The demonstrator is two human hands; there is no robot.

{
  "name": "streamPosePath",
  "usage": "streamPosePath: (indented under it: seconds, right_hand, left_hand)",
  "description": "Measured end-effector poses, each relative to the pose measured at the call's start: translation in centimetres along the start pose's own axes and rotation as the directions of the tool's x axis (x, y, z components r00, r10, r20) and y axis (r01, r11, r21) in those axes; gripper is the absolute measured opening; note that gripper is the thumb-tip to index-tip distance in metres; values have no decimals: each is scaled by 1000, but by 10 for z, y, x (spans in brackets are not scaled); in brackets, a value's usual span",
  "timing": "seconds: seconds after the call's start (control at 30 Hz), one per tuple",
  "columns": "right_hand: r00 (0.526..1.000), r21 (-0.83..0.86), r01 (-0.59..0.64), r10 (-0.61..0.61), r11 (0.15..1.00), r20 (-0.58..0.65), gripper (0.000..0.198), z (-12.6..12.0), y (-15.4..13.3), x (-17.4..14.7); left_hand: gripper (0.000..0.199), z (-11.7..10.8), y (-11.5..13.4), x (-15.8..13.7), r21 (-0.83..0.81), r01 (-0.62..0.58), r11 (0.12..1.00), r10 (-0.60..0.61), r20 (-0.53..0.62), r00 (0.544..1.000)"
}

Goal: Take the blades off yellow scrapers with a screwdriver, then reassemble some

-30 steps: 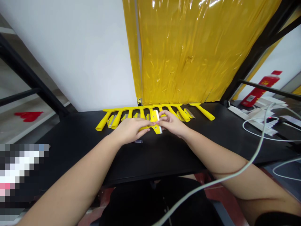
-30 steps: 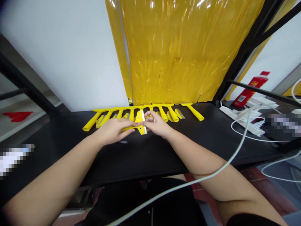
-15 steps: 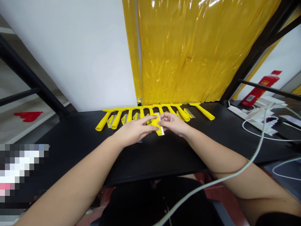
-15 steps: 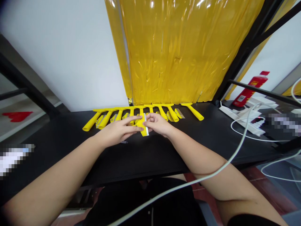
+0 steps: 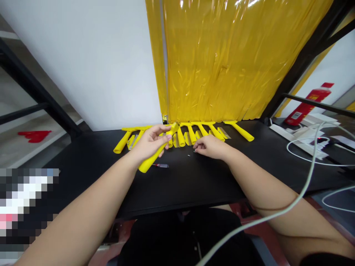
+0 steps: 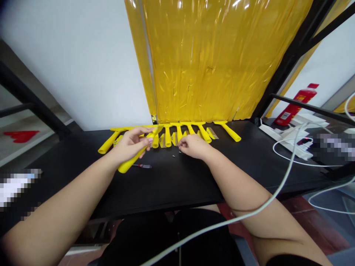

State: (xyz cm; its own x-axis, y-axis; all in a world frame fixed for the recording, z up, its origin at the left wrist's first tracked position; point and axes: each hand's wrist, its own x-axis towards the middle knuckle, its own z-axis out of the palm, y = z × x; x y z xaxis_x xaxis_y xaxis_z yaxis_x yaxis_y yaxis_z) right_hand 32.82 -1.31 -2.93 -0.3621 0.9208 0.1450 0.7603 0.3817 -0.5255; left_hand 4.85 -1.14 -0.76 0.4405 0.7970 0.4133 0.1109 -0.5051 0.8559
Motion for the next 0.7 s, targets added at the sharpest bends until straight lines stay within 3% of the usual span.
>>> streamPosePath:
  seconds: [0.07,0.17,0.27,0.4,0.5,0.6,0.7]
  right_hand:
    - [995,-121,13,-1,993,97,16,0,2,-2]
    - [991,-160,48,-27,986,131,16,5,0,-1]
    - [991,-169,80,-61,982,117,14,9,-4,1]
    - [993,-128,93,-83,987,82,11,9,-7,-1]
    - [995,185,94,-89,978,-34,1,8,-10,-1]
    - [978,571,184,-94,800,-184,13,11,-14,1]
    - [951,654,280,-113,702,-287,20,15,-18,5]
  left_hand:
    - [36,-2,2,3,-309,180,934,-191,-6,982]
    - [41,-6,7,7,-565,292,772,-334,31,942]
    - [41,-9,9,9,-667,329,668,-405,45,913]
    - [38,-10,4,10,-695,362,621,-433,80,898]
    - [40,-6,-1,10,-684,377,625,-434,96,896]
    - [45,-1,-3,9,-661,403,633,-438,123,891]
    - [50,5,0,7,-627,421,655,-432,146,890]
